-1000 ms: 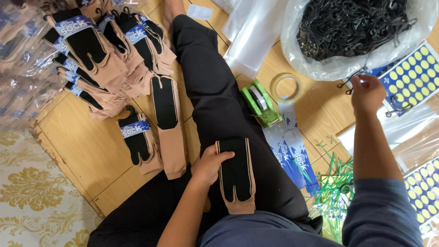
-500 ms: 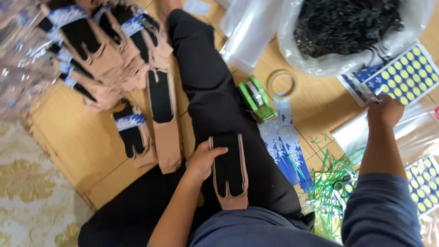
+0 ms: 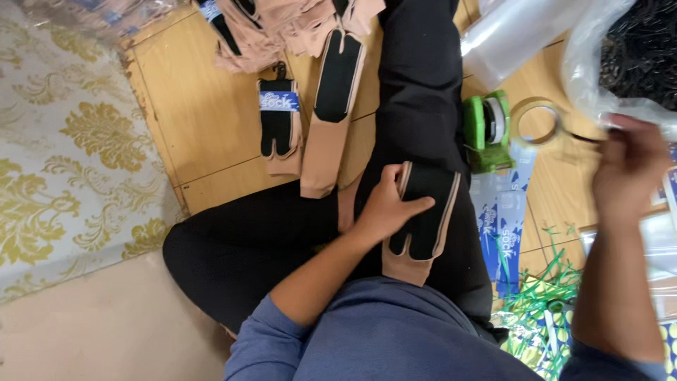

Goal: The person organizes socks into pairs, attaches plastic hooks and paper labels to them, and then places the finished sets into individual clear plastic bags.

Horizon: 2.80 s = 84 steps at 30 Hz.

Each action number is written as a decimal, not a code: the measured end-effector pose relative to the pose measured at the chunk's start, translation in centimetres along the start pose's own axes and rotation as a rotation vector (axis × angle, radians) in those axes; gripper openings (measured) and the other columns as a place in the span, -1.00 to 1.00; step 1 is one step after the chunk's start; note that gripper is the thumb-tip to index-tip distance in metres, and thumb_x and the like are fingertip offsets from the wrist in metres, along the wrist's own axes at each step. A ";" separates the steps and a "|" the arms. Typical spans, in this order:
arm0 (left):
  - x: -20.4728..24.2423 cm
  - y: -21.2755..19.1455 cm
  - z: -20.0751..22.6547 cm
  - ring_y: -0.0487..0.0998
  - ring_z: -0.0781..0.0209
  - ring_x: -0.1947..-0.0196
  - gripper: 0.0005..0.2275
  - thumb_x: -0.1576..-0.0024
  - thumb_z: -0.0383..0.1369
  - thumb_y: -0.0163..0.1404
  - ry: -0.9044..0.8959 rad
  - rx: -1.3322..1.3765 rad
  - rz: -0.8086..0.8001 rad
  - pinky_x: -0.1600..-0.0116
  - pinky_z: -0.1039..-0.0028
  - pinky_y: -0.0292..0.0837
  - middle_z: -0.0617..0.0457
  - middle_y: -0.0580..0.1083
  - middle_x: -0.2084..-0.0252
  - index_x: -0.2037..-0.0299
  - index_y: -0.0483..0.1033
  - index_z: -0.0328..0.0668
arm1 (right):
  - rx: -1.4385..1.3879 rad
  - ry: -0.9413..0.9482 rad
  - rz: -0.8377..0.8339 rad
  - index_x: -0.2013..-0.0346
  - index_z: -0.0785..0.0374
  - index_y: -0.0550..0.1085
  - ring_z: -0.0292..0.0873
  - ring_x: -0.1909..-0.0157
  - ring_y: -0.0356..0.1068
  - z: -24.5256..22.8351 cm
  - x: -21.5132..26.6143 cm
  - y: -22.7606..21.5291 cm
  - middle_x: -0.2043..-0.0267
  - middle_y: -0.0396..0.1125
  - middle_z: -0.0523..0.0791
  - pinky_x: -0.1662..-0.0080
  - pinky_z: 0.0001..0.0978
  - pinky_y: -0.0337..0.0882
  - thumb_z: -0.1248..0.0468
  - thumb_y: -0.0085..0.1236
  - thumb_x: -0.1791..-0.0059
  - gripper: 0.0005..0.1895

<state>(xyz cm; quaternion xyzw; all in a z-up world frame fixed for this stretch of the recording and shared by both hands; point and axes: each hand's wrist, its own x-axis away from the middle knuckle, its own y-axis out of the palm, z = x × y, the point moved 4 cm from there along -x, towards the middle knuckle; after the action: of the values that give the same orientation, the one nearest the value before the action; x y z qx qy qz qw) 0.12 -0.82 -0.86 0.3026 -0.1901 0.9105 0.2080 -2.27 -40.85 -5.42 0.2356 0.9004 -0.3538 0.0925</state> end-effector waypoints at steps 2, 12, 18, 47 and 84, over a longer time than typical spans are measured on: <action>2.2 0.8 0.4 0.61 0.04 0.06 -0.43 -0.06 -0.35 0.19 0.393 0.158 0.096 0.03 0.29 0.49 -0.17 0.49 0.00 -0.12 0.01 -0.11 | -0.552 0.167 -0.193 -0.07 0.27 0.47 -0.13 0.10 0.48 -11.7 -0.5 6.0 0.03 0.41 -0.03 -0.03 -0.36 0.55 0.60 0.00 -0.21 -0.76; 1.5 1.3 -2.4 0.29 -0.27 -0.40 -0.56 -0.22 -0.21 0.05 0.367 0.044 -0.022 -0.34 0.05 0.35 -0.23 0.31 -0.32 -0.34 0.36 0.25 | 0.035 -0.376 -0.619 0.45 0.07 0.66 0.18 0.27 0.49 -20.0 -0.3 15.4 0.42 0.45 -0.02 0.18 0.00 0.48 0.50 0.12 0.12 -0.74; 1.3 1.5 -2.0 0.39 -0.34 -0.31 -0.55 -0.23 -0.28 0.05 0.498 -0.023 -0.022 -0.23 0.05 0.46 -0.34 0.35 -0.24 -0.36 0.35 0.14 | -0.067 -0.373 -0.365 0.26 0.17 0.67 0.04 0.31 0.47 -22.5 0.0 14.1 0.27 0.43 -0.07 0.26 -0.30 0.47 0.64 0.11 0.02 -0.67; 4.8 -0.8 -6.3 0.24 -0.03 -0.36 -0.16 -0.13 -0.16 -0.02 0.187 -0.175 -0.137 -0.32 0.22 0.25 -0.12 0.10 -0.29 -0.55 -0.28 -0.14 | 0.869 0.714 -0.881 0.00 0.21 0.56 0.05 0.16 0.53 -0.3 19.0 4.1 0.20 0.52 0.04 0.26 -0.12 0.57 -0.42 0.09 0.06 -0.22; 3.3 -3.9 -6.6 0.56 0.33 0.19 -0.36 -0.15 -0.33 0.11 0.423 -0.009 0.160 0.08 0.54 0.60 -0.09 0.28 -0.12 -0.45 0.12 -0.09 | 0.606 -0.112 -0.339 0.29 0.14 0.53 0.04 0.25 0.45 -5.1 8.9 4.2 0.19 0.46 -0.14 0.32 -0.13 0.28 0.20 0.06 -0.20 -0.78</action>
<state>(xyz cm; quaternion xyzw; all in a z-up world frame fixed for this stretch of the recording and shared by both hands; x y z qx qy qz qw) -3.43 6.41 -2.83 0.0878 -0.1699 0.9664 0.1715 -7.99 -31.43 -7.14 0.0800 0.7744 -0.6276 0.0075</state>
